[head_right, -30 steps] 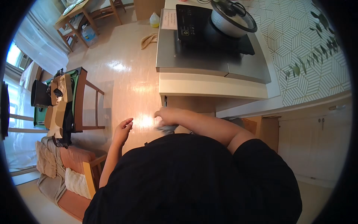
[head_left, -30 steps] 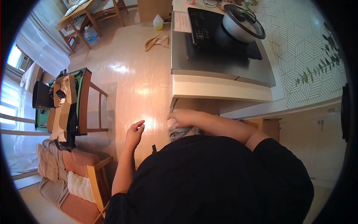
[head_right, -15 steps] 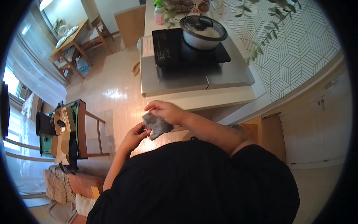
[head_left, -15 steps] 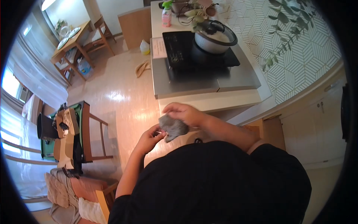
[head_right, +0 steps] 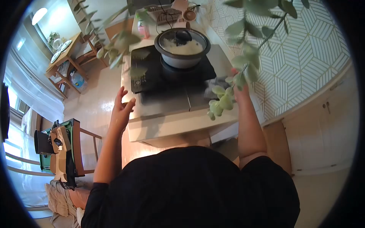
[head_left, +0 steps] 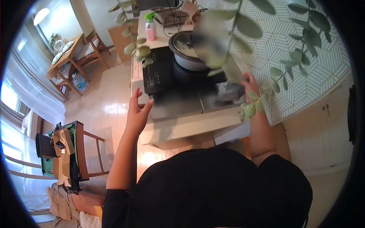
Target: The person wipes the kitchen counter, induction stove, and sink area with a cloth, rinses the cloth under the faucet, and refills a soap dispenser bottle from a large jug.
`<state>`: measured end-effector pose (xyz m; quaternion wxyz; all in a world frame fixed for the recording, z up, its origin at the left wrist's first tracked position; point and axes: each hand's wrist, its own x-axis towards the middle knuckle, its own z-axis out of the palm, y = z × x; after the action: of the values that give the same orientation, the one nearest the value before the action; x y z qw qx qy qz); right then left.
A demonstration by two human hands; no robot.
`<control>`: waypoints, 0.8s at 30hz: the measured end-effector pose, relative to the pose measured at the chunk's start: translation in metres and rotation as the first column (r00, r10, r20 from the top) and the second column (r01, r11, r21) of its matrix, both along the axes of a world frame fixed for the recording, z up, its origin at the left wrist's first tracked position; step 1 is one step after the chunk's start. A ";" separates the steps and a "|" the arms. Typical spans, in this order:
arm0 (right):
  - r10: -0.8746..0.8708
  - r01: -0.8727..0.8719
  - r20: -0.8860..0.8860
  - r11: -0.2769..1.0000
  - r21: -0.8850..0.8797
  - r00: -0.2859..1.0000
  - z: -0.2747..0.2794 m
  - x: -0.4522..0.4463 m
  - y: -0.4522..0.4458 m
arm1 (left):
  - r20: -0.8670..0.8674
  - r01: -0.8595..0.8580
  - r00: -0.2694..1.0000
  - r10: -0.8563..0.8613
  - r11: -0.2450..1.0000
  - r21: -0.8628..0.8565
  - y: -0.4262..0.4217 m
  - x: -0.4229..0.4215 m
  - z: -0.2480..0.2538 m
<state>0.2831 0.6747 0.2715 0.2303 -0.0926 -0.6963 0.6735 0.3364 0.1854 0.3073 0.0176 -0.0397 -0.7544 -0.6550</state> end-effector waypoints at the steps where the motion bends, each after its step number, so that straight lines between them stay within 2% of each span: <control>1: 0.014 -0.014 -0.019 1.000 0.000 1.000 -0.003 -0.003 0.002 | -0.069 -0.022 0.997 0.019 0.999 -0.036 0.008 -0.019 0.005; 2: -0.143 0.152 -0.065 0.764 0.627 0.988 -0.009 0.003 0.002 | -0.112 -0.045 0.993 0.042 0.999 -0.029 0.026 -0.030 0.025; 3: -0.243 0.257 -0.214 0.163 0.953 0.946 -0.014 0.005 0.002 | -0.051 -0.041 0.998 0.044 0.998 0.050 0.046 -0.046 0.039; 4: -0.225 0.271 -0.232 0.163 0.949 0.946 -0.018 0.001 0.001 | 0.094 -0.019 0.996 0.009 0.994 0.111 0.067 -0.059 0.059; 5: -0.151 0.110 -0.054 0.388 0.915 0.987 -0.026 -0.003 -0.002 | 0.239 -0.002 0.970 -0.041 0.985 0.175 0.081 -0.073 0.076; 6: -0.041 -0.067 0.112 0.578 0.813 0.993 -0.036 -0.005 -0.005 | 0.057 0.090 0.994 -0.095 0.992 0.090 0.084 -0.107 0.049; 8: 0.090 -0.226 0.235 0.719 0.657 0.968 -0.025 -0.002 -0.010 | 0.166 -0.104 0.981 0.106 0.994 -0.022 0.119 -0.172 0.032; 9: -0.034 -0.323 0.391 0.499 0.804 0.920 0.004 0.013 -0.030 | 0.321 -0.168 0.934 0.157 0.986 0.006 0.133 -0.153 0.061; 10: -0.198 -0.444 0.495 0.253 0.860 0.846 0.028 0.024 -0.036 | 0.257 -0.125 0.962 0.092 0.985 0.117 0.132 -0.168 0.043; 11: -0.203 -0.439 0.492 0.257 0.861 0.847 0.040 0.028 -0.026 | 0.188 -0.074 0.982 0.032 0.972 0.221 0.130 -0.184 0.025; 13: -0.002 -0.583 0.589 0.144 0.800 0.808 0.050 0.033 -0.006 | 0.200 -0.103 0.977 0.068 0.980 0.171 0.142 -0.171 0.050; 14: 0.004 -0.591 0.596 0.143 0.794 0.803 0.041 0.034 0.010 | 0.216 -0.149 0.969 0.120 0.981 0.123 0.144 -0.163 0.055; 15: 0.062 -0.583 0.582 0.168 0.795 0.811 0.027 0.030 0.029 | 0.225 -0.173 0.964 0.142 0.978 0.121 0.149 -0.183 0.033; 16: 0.136 -0.580 0.564 0.185 0.794 0.815 0.012 0.023 0.045 | 0.135 -0.064 0.990 0.038 0.978 0.196 0.149 -0.220 -0.004; 17: 0.222 -0.580 0.540 0.197 0.791 0.812 0.002 0.013 0.052 | 0.048 0.048 0.997 -0.067 0.942 0.332 0.140 -0.219 -0.009; 18: 0.181 -0.562 0.534 0.188 0.805 0.826 -0.002 0.009 0.052 | -0.041 0.172 0.984 -0.172 0.872 0.458 0.132 -0.217 -0.013; 19: 0.141 -0.543 0.525 0.176 0.821 0.839 -0.009 0.010 0.051 | -0.152 0.305 0.951 -0.271 0.722 0.621 0.137 -0.193 0.010; 20: 0.165 -0.444 0.415 0.222 0.868 0.895 -0.023 0.008 0.051 | 0.074 0.079 0.985 -0.155 0.794 0.602 0.147 -0.177 0.036; 21: 0.206 -0.393 0.342 0.319 0.863 0.917 -0.050 0.001 0.069 | 0.291 -0.145 0.956 -0.025 0.826 0.545 0.157 -0.170 0.055; 22: 0.245 -0.344 0.262 0.409 0.845 0.933 -0.077 -0.007 0.087 | 0.330 -0.153 0.943 -0.052 0.811 0.565 0.156 -0.170 0.051; 24: 0.317 -0.347 0.246 0.317 0.883 0.916 -0.066 -0.011 0.081 | 0.334 -0.134 0.938 -0.090 0.796 0.590 0.156 -0.177 0.043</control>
<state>0.2720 0.7562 0.2053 0.0902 0.1842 -0.9557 0.2111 0.1597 0.3416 0.3506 -0.0954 0.0922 -0.4974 -0.8573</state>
